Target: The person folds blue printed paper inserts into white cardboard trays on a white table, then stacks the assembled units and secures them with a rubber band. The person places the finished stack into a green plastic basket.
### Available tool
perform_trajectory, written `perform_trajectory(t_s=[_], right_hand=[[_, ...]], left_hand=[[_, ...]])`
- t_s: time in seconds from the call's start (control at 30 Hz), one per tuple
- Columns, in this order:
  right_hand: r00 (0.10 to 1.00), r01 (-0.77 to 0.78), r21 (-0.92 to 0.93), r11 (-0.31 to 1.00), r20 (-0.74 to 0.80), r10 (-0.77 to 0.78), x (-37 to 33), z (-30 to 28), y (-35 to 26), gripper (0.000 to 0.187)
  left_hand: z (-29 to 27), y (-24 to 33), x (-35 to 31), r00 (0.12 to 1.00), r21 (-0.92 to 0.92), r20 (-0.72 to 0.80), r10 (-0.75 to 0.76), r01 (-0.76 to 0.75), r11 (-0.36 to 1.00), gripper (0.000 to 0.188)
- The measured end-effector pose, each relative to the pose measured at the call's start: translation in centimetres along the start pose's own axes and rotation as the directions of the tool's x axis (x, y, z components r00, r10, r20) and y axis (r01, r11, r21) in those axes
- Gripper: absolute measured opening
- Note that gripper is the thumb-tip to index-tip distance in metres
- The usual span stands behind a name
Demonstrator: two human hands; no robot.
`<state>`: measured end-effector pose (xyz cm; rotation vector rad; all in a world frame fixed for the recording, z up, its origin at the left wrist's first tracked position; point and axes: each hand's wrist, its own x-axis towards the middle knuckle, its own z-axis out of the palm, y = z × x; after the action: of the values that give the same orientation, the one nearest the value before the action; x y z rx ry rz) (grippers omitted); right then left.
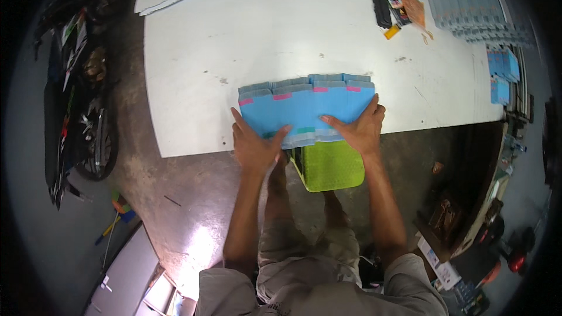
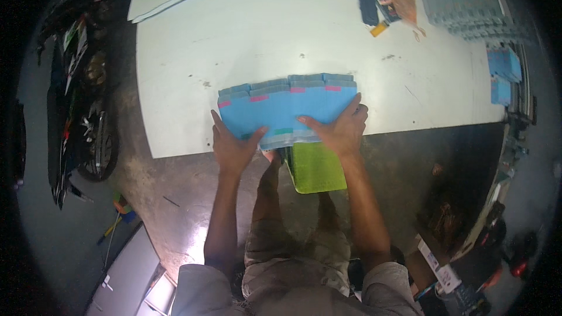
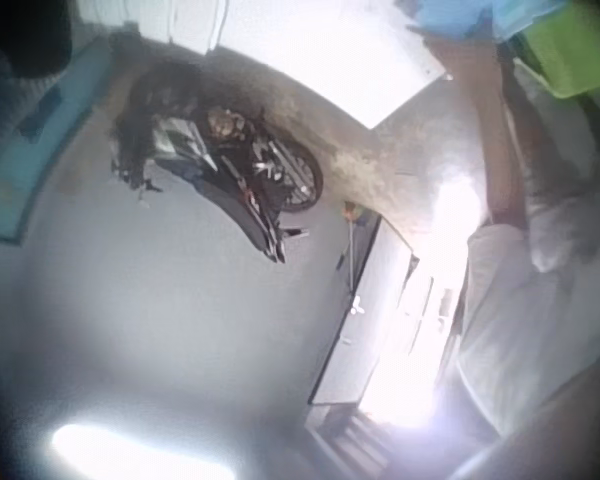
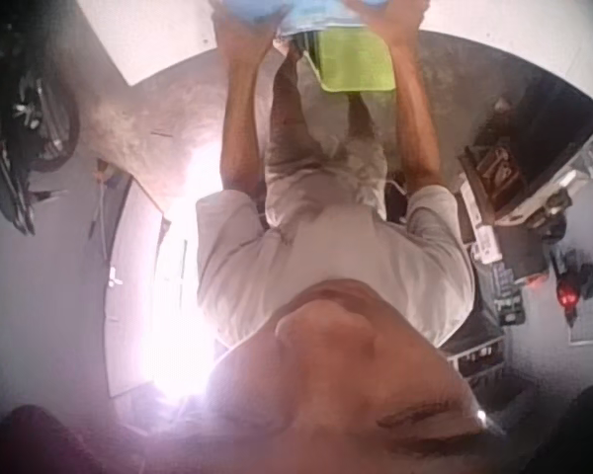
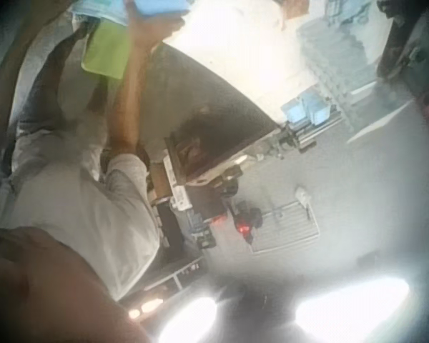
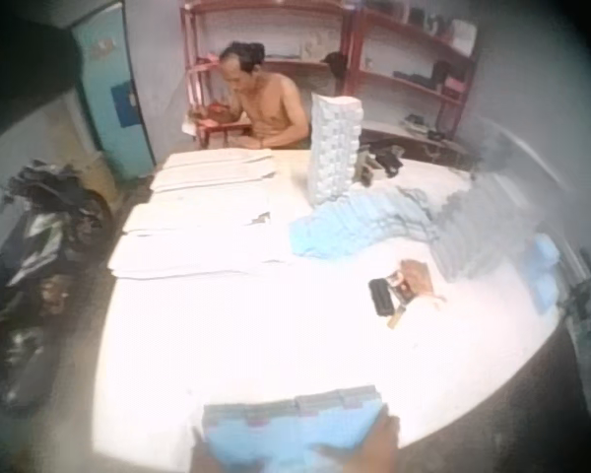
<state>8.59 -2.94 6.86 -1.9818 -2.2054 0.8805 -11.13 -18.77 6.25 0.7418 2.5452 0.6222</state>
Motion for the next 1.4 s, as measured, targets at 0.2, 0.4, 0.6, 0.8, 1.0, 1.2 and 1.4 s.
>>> perform_trajectory(t_s=[0.2, 0.4, 0.6, 0.8, 1.0, 1.2, 1.4], right_hand=[[0.993, -0.061, -0.182, 0.981, -0.114, 0.040, 0.2, 0.8, 1.9, 0.169], [0.989, -0.079, -0.093, 0.993, -0.131, 0.066, 0.6, 1.0, 1.7, 0.170], [0.993, -0.080, -0.112, 0.990, -0.096, 0.070, 1.4, -1.4, 3.0, 0.162], [0.984, -0.141, -0.220, 0.965, -0.136, 0.112, 2.0, 0.2, 0.6, 0.149], [0.991, -0.129, -0.093, 0.987, -0.043, 0.126, 2.2, -0.8, 0.4, 0.148], [0.987, -0.027, 0.443, 0.896, 0.154, -0.047, -1.3, -4.7, 8.1, 0.138], [0.828, -0.461, 0.842, 0.281, 0.522, -0.204, -14.0, -3.4, 24.6, 0.112]], left_hand=[[4.6, 6.8, -1.3, 0.993, 0.248, 0.069, -0.098, 0.078, 0.966, 0.165], [4.7, 8.1, 0.0, 0.970, 0.251, 0.178, -0.166, 0.118, 0.961, 0.174], [3.5, 8.7, 0.9, 0.954, 0.197, 0.217, -0.206, 0.164, 0.967, 0.167], [6.8, 11.7, 0.7, 0.982, 0.354, 0.049, -0.182, 0.154, 0.923, 0.159], [6.3, 11.7, 1.3, 0.984, 0.375, 0.101, -0.146, 0.098, 0.922, 0.156], [2.9, 6.7, -2.3, 0.932, -0.351, 0.343, 0.116, 0.013, 0.936, 0.142], [5.3, -2.1, -18.0, 0.669, -0.698, 0.702, 0.242, 0.579, 0.422, 0.117]])
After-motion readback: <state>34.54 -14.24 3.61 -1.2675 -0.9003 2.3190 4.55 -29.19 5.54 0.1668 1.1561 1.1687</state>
